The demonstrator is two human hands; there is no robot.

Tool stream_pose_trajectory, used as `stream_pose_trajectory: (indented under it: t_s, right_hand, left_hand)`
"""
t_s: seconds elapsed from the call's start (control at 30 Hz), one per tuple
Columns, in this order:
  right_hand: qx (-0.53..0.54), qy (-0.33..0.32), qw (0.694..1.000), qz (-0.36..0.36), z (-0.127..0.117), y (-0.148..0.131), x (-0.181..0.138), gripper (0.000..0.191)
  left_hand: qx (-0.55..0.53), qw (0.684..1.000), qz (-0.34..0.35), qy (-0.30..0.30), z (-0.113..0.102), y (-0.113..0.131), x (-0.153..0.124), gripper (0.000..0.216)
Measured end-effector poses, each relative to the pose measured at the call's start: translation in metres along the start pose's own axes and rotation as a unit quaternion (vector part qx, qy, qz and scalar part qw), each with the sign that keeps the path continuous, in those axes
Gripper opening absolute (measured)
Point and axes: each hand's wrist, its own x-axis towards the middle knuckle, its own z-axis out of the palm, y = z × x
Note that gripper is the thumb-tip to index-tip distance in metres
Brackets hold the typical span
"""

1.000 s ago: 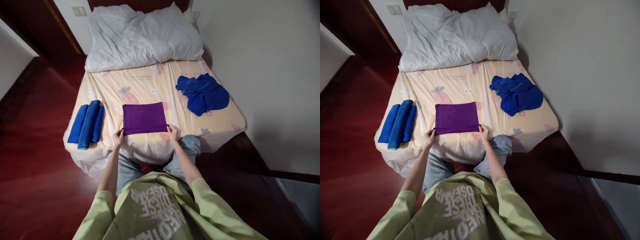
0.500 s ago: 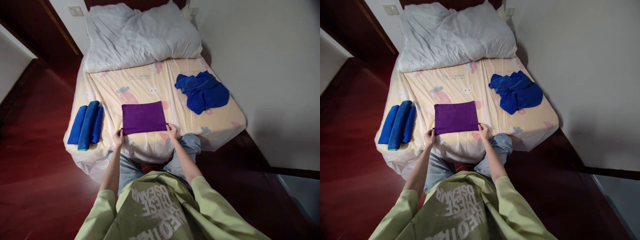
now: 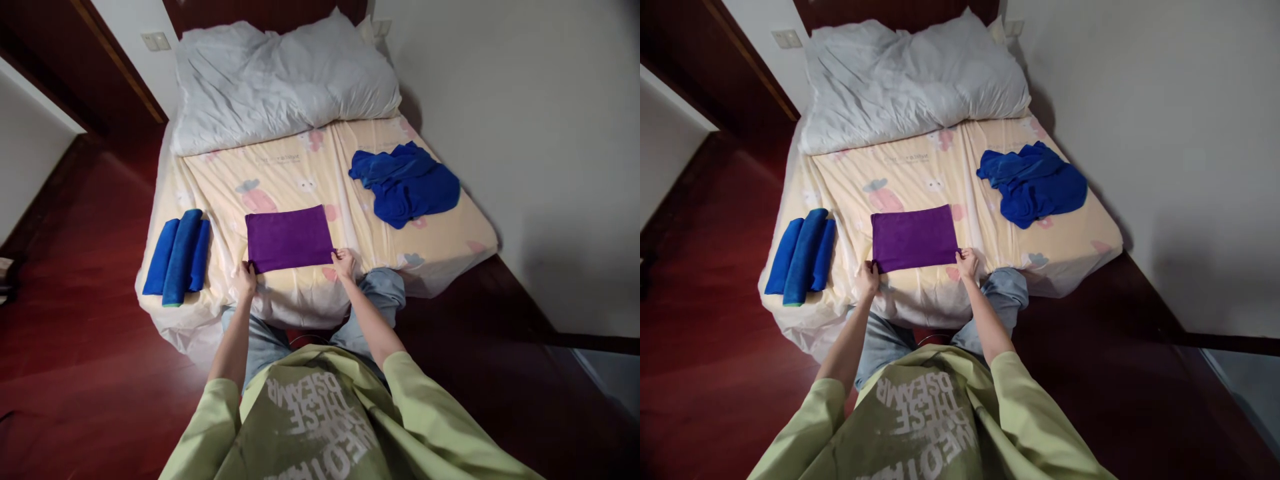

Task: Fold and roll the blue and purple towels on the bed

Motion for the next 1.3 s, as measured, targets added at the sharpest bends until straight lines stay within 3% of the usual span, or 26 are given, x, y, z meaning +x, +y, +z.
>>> stream_pose_trajectory:
  t_s: [0.07,0.13,0.23,0.33,0.47,0.7,0.93,1.13,1.3]
  right_hand:
    - [-0.059,0.008,0.997,-0.046,-0.001,-0.009,-0.001,0.013]
    - [-0.127,-0.022,0.981,-0.143,-0.005,-0.017,-0.001,0.016]
    - [-0.197,-0.151,0.92,-0.303,-0.015,-0.024,-0.001,0.03]
    - [-0.202,-0.24,0.871,-0.378,-0.027,-0.021,-0.002,0.039]
    - [-0.183,-0.241,0.876,-0.376,-0.039,-0.012,-0.004,0.043]
    - [-0.224,-0.221,0.883,-0.348,-0.028,-0.022,-0.004,0.051]
    - [-0.215,-0.227,0.896,-0.316,-0.027,-0.031,-0.002,0.05]
    - [-0.152,-0.243,0.888,-0.359,-0.061,-0.013,-0.021,0.054]
    - [-0.103,-0.258,0.901,-0.335,-0.069,0.007,-0.042,0.058]
  left_hand:
    - [0.064,0.997,0.038,0.012,-0.001,0.004,0.0,0.026]
    - [0.116,0.986,0.117,-0.01,-0.004,0.004,0.002,0.026]
    - [0.135,0.95,0.262,-0.097,-0.012,-0.002,0.009,0.028]
    - [0.104,0.926,0.332,-0.149,-0.02,-0.012,0.013,0.038]
    - [0.086,0.917,0.36,-0.146,-0.022,-0.021,0.01,0.046]
    - [0.133,0.935,0.302,-0.133,-0.012,-0.007,0.012,0.047]
    - [0.138,0.92,0.344,-0.127,-0.024,-0.015,0.018,0.048]
    - [0.12,0.907,0.379,-0.141,-0.049,-0.043,-0.013,0.048]
    - [0.051,0.921,0.346,-0.17,-0.045,-0.048,-0.035,0.046]
